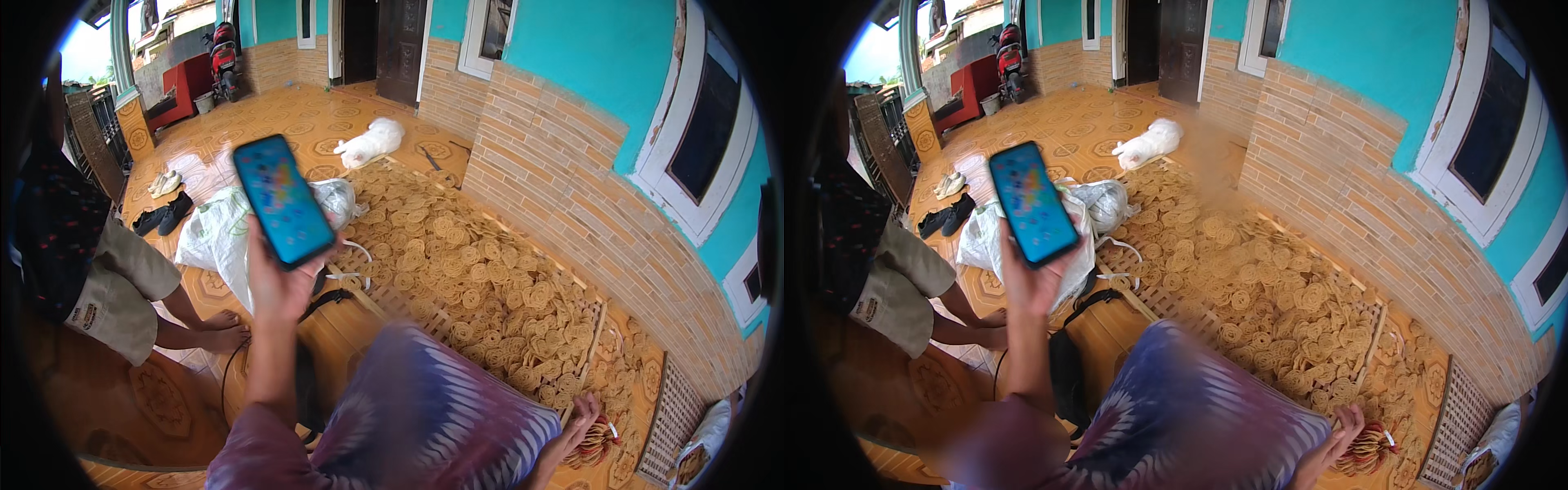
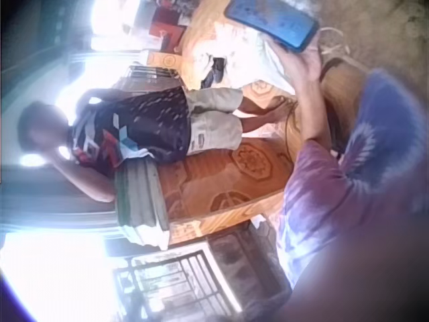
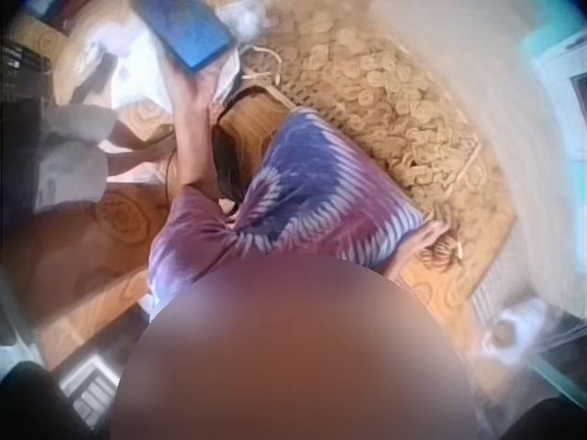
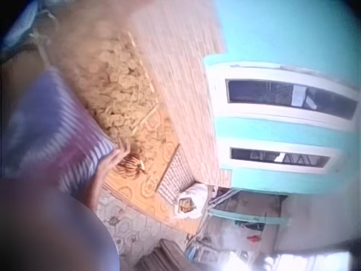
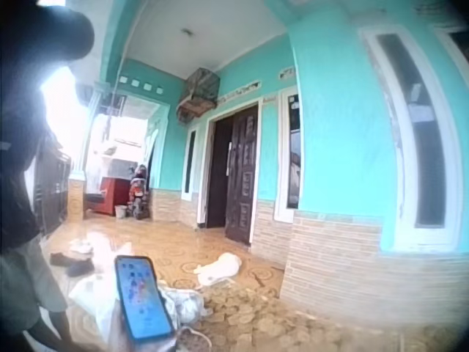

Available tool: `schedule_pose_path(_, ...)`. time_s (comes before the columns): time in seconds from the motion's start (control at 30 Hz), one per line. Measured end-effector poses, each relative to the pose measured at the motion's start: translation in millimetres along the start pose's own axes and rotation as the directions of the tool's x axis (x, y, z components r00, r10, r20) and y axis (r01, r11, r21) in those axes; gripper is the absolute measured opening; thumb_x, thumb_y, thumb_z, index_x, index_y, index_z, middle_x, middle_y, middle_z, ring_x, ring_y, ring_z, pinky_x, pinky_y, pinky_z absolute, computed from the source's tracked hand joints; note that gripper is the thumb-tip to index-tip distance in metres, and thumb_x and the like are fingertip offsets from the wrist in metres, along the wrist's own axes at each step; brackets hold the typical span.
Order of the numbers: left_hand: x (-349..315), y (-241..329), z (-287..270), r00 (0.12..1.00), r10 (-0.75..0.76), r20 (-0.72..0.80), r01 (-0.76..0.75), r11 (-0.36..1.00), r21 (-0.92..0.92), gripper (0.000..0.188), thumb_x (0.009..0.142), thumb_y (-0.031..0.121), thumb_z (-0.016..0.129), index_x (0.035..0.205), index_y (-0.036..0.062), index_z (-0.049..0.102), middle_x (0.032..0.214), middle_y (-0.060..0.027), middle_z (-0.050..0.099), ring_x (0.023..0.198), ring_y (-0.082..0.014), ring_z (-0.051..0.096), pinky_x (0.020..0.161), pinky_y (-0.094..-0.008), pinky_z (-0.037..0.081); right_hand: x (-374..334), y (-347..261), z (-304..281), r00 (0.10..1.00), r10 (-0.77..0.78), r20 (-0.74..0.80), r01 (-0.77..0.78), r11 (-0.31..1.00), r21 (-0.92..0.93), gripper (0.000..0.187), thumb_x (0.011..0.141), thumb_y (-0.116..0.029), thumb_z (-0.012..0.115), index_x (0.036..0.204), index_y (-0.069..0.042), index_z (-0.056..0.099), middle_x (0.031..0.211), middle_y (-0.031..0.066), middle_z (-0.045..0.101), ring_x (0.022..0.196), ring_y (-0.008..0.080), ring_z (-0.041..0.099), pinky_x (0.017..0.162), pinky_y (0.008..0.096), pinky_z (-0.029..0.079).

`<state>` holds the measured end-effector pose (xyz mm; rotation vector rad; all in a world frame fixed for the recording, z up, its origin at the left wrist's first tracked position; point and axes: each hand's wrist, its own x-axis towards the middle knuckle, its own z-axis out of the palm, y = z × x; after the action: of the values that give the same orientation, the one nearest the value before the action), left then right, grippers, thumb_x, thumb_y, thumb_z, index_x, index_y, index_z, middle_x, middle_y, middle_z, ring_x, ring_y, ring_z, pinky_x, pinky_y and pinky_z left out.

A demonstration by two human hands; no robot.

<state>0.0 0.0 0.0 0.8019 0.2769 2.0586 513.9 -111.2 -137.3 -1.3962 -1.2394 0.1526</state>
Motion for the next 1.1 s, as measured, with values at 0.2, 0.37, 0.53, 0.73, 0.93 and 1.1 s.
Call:
schedule_pose_path(0.2,24,82,-57,0.949,0.314,-0.038,-0.310,0.946,0.091,0.060,0.104,0.050,0.047,0.147,0.0089,0.044,0.139,-0.0165,0.058,0.123,-0.0425,0.058,0.107,-0.0661,0.045,-9,38,33,0.976,0.193,0.097,-0.201,0.976,0.085,0.048,0.112,-0.033,0.034,0.115,0.006,0.062,0.127,0.0174,0.057,0.111,0.0270,0.061,0.098,0.0400,0.049)
schedule_pose_path(0.37,33,126,-93,0.930,0.299,0.212,-0.309,0.951,0.015,0.056,0.102,0.040,0.053,0.144,0.0043,0.047,0.140,-0.0224,0.055,0.127,-0.0455,0.054,0.111,-0.0672,0.039,-8,41,34,0.958,0.248,0.141,-0.258,0.965,0.052,0.045,0.112,-0.032,0.036,0.113,0.003,0.064,0.127,0.0163,0.057,0.110,0.0244,0.061,0.095,0.0379,0.050)
schedule_pose_path(0.53,53,129,-118,0.896,0.444,-0.006,-0.441,0.890,0.120,0.056,0.101,0.040,0.055,0.143,0.0036,0.050,0.139,-0.0207,0.057,0.125,-0.0437,0.056,0.109,-0.0641,0.041,-7,51,41,0.958,0.236,0.165,-0.250,0.966,0.067,0.046,0.112,-0.035,0.037,0.115,0.002,0.063,0.128,0.0143,0.058,0.103,0.0227,0.064,0.094,0.0369,0.052)
schedule_pose_path(0.73,74,102,-105,0.902,0.275,0.334,-0.289,0.957,-0.008,0.060,0.103,0.043,0.052,0.150,0.0073,0.041,0.147,-0.0194,0.051,0.130,-0.0450,0.053,0.109,-0.0640,0.043,-10,56,37,0.951,0.252,0.181,-0.272,0.958,0.092,0.045,0.112,-0.035,0.040,0.115,0.002,0.064,0.127,0.0132,0.059,0.098,0.0212,0.066,0.091,0.0357,0.053)
schedule_pose_path(0.93,99,42,-96,0.827,0.551,0.113,-0.562,0.820,0.111,0.051,0.101,0.034,0.059,0.144,0.0080,0.047,0.158,-0.0222,0.037,0.144,-0.0435,0.039,0.120,-0.0611,0.032,-6,59,44,0.935,0.273,0.226,-0.295,0.953,0.068,0.045,0.112,-0.034,0.040,0.114,0.003,0.064,0.127,0.0138,0.058,0.096,0.0203,0.065,0.090,0.0347,0.053)
schedule_pose_path(1.1,105,-112,-209,1.000,-0.008,0.012,-0.008,0.373,0.928,0.028,0.105,0.015,0.047,0.123,0.0018,0.064,0.099,-0.0059,0.066,0.088,-0.0155,0.059,0.081,-0.0339,0.049,-4,64,51,0.915,0.311,0.258,-0.343,0.935,0.091,0.040,0.110,-0.031,0.042,0.111,0.001,0.065,0.120,0.0136,0.057,0.096,0.0202,0.060,0.087,0.0343,0.051)
